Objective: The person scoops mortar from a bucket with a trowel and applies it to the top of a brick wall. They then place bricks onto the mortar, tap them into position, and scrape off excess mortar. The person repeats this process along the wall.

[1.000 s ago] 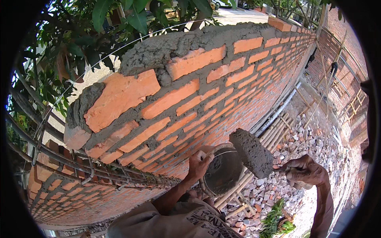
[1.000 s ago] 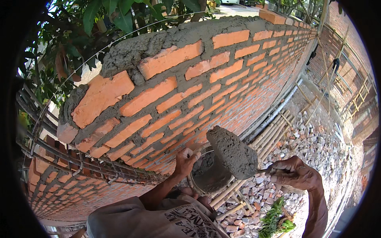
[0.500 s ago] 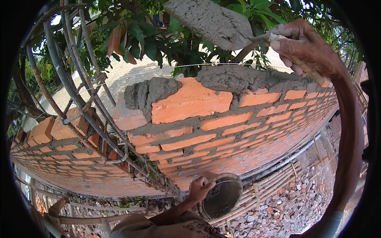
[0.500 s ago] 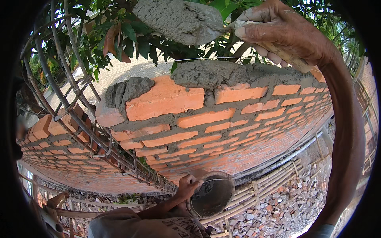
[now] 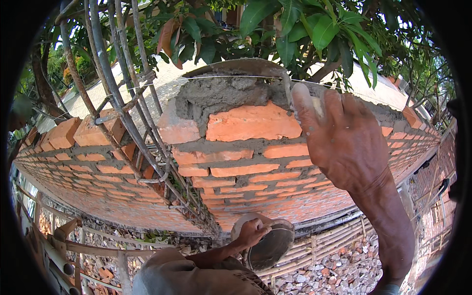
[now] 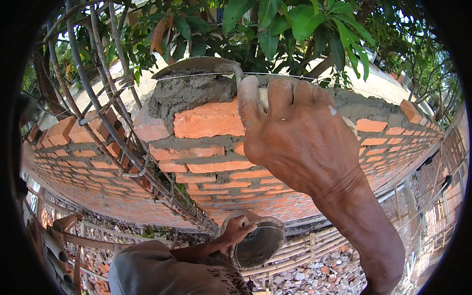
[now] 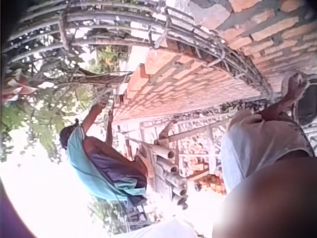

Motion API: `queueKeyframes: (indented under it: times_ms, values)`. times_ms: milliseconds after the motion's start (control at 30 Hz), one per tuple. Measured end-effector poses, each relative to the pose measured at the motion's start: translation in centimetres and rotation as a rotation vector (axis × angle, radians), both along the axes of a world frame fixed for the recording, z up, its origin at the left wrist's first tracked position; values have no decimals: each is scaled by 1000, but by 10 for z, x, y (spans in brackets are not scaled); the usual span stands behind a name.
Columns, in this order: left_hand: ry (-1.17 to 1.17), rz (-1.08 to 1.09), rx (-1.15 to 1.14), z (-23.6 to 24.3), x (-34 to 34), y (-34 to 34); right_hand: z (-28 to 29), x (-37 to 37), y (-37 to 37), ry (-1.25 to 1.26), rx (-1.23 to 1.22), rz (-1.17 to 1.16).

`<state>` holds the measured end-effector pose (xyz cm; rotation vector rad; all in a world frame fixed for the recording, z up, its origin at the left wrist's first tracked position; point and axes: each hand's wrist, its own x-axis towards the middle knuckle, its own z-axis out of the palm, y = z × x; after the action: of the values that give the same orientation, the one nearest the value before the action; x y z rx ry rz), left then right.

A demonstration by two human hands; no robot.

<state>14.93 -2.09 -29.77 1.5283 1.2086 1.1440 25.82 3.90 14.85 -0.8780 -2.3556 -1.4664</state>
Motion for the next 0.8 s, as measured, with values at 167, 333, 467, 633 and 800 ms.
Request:
queueKeyframes:
  times_ms: [167,333,467,633,800]
  values:
    - [22,-48,106,-5,11,5,19,18,-3,225,-91,23]
    - [-77,-66,-48,-2,12,2,31,23,-1,112,-106,-20]
    - [28,-45,4,1,10,-1,42,14,-2,60,-171,6]
    - [161,-37,227,-1,7,-6,36,5,-5,-32,-160,-65]
    - [36,-10,-5,5,-1,-13,37,9,-6,113,-118,38]
